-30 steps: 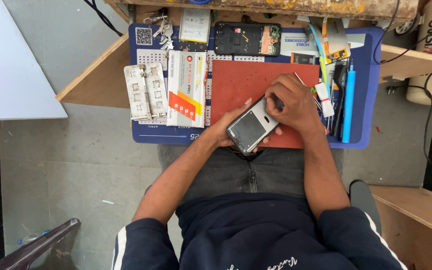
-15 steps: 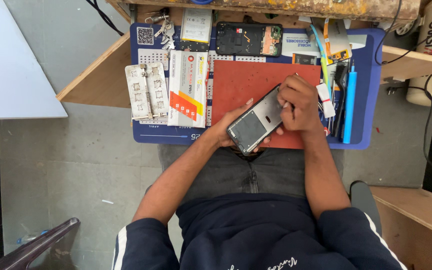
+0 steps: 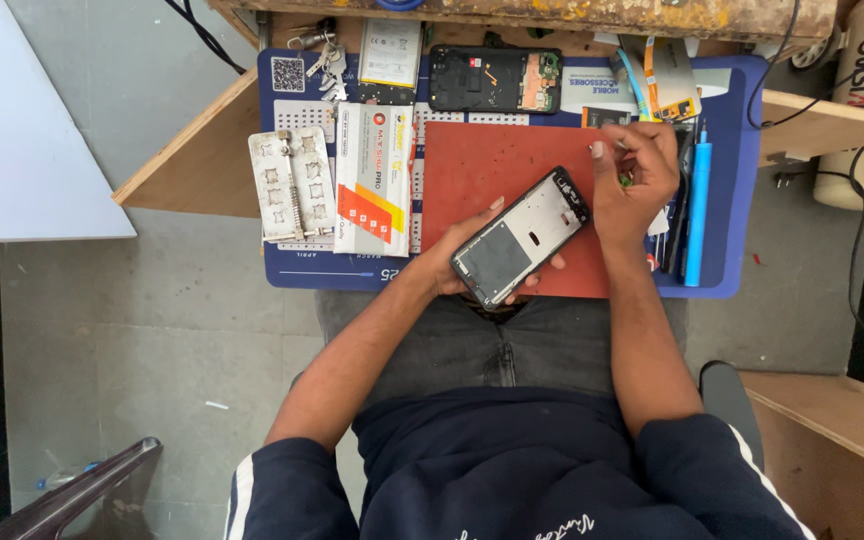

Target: The person uses a small metal tool to pry and separate the screen assembly from the frame of a disassembled smartphone. They repeatedly work along the edges of the device to release clips or adhesive while holding the phone steady on a red mat.

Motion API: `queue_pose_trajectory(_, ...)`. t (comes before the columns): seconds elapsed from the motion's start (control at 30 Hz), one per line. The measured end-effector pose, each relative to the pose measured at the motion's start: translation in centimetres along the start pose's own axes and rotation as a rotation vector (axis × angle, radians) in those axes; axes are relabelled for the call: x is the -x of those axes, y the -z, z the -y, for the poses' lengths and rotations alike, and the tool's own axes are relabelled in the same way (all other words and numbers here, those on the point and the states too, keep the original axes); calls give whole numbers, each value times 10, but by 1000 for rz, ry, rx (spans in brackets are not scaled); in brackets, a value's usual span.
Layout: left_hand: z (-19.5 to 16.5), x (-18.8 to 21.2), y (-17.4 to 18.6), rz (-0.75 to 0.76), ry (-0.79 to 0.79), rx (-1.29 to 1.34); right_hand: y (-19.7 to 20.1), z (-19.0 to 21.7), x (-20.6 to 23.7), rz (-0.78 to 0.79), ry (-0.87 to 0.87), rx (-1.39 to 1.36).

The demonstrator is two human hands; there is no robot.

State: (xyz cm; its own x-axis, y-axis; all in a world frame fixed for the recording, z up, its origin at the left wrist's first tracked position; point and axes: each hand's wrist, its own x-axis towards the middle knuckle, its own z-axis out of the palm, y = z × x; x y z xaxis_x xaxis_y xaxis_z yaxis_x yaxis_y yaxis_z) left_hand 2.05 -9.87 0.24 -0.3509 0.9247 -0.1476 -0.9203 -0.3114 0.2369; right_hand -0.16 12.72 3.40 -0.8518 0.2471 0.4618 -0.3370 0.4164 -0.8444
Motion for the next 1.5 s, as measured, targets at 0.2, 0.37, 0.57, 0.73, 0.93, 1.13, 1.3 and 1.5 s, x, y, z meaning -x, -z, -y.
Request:
queue_pose_trajectory(0.2,1,0,1,50,-27,2,0,-3,1,-11,9,-36)
queue_pose_trajectory(0.37,1,-1,2,33,-29,0,-3,-1,1,5,-11,30)
queue_pose_trajectory(0.57,2,-3,7,64,-65,44,-7,23,2,162,51,-23)
queue_pose_trajectory(0.73,4,-2,13,-56,-78,44,-15,51,13,319,31,25)
queue_pose_trajectory(0.93,6,1,15,-104,-92,22,-24,61,22,403,-133,-73)
queue_pose_trajectory(1.13,3,2,11,-87,-76,18,-25,62,24,431,-157,-37)
queue_pose_trajectory(1.3,4,1,7,-137,-105,-5,-25,66,22,438,-34,-40)
queue_pose_trajectory(1.5,4,2,9,-103,-95,13,-25,71,19,450,-53,-20)
